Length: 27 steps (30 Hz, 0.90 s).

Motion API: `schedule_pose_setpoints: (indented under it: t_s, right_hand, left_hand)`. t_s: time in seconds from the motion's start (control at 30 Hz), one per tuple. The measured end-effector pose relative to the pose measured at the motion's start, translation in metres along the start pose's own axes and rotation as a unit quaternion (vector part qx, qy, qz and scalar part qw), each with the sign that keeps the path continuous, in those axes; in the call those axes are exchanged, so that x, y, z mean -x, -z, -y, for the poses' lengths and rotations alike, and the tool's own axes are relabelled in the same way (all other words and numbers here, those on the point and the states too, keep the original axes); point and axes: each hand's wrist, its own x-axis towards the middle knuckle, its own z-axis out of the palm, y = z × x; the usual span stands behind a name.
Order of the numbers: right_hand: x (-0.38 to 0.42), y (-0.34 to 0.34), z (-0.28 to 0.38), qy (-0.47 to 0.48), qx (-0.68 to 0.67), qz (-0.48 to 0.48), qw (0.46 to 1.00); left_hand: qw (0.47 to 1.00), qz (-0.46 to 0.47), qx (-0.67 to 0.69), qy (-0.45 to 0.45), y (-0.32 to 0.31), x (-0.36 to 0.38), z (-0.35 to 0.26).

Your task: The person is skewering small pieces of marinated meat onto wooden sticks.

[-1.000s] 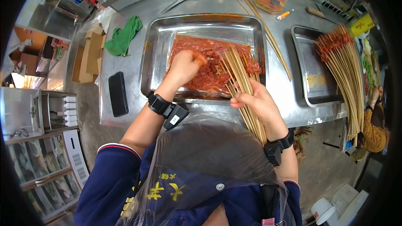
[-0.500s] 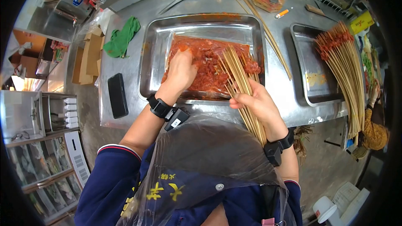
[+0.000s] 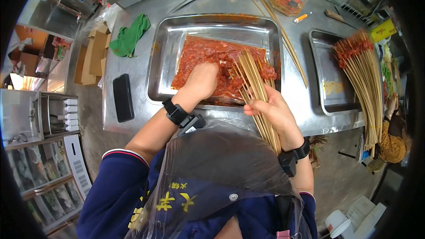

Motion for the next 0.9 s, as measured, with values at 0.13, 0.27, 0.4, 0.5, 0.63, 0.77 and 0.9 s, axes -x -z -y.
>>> schedule_pose_setpoints:
  t_s: [0.13,0.27,0.4,0.5,0.63,0.77,0.9]
  right_hand:
    - [0.0,-0.001,0.0,0.0,0.005,-0.003,1.0]
    - [-0.001,-0.002,-0.001,-0.001,0.01,0.0,1.0]
    - [0.0,-0.003,0.0,-0.001,0.008,-0.005,1.0]
    - [-0.001,-0.002,-0.001,0.003,0.009,0.0,1.0]
    - [-0.001,0.0,-0.002,0.001,0.008,0.004,1.0]
    - [0.001,-0.003,0.002,-0.003,0.018,0.0,1.0]
    - [0.002,-0.003,0.004,-0.004,0.012,-0.002,1.0]
  left_hand:
    - [0.98,0.021,0.188,0.065,0.006,0.002,0.01]
    - [0.93,0.041,0.344,0.12,-0.004,0.002,0.032]
    - [0.864,0.032,0.477,0.159,0.013,0.001,0.015]
    - [0.829,0.046,0.52,0.199,0.013,-0.001,0.019]
    - [0.788,0.012,0.57,0.231,0.024,-0.001,0.011]
    - [0.758,-0.007,0.606,0.24,0.018,-0.002,0.021]
    - [0.776,0.014,0.59,0.225,0.02,-0.001,0.016]
